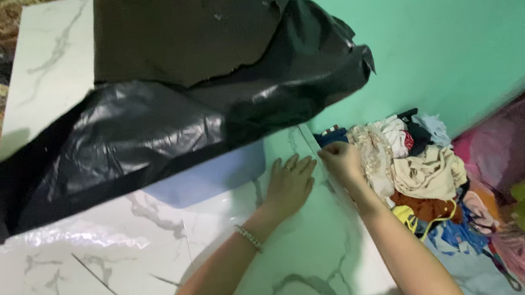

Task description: The person inserts a white plastic strip into a gap between a marble-patterned countertop and a wall, then uses scissors to trim the strip. They continue to adjust and press the strip into place along the edge.

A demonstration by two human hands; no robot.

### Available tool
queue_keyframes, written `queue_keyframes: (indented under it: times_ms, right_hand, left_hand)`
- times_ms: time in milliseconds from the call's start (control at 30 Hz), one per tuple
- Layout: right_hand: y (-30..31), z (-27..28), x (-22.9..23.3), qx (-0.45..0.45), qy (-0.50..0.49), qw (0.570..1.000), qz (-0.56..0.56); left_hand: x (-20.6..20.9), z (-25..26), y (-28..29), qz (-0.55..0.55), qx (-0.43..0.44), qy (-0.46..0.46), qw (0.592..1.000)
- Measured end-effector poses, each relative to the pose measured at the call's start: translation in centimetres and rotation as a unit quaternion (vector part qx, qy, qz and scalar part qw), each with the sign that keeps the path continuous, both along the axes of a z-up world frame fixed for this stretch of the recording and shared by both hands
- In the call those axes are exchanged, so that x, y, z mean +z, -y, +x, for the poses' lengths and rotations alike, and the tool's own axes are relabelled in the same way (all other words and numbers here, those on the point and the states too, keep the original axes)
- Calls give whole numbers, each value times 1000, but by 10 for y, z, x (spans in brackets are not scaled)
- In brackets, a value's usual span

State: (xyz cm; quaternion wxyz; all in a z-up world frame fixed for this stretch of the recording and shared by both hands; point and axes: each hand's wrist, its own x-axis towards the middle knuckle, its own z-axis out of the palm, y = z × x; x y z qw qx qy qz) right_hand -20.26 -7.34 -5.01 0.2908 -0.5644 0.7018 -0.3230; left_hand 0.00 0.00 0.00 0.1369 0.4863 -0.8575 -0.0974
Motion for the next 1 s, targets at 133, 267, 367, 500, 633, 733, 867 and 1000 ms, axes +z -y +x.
queue_keyframes:
  times_ms: [133,267,367,500,633,733,867,1000]
  right_hand:
    - [-14,5,26,-5,70,998,-1]
    - [1,12,38,-9,-12,1000,-25]
    - [2,8,39,16,-14,1000,-16]
    - [4,-1,48,78,19,997,-13]
    - [17,-6,56,99,52,990,81]
    - [23,-19,59,135,121,974,133]
    - [27,-31,55,179,199,950,158]
    - [24,-28,51,156,148,969,125]
  left_hand:
    - [5,3,11,-79,-51,-40,995]
    - [9,-1,14,-60,-32,-37,997]
    - [8,-3,13,-56,-27,-41,997]
    - [9,-5,15,-77,-52,-16,996]
    - [7,-6,14,-73,-51,-3,996]
    - [6,-8,14,-81,-48,-7,996]
    - [1,-7,14,-110,-60,4,992]
    - [-2,-7,13,-113,-63,-24,991]
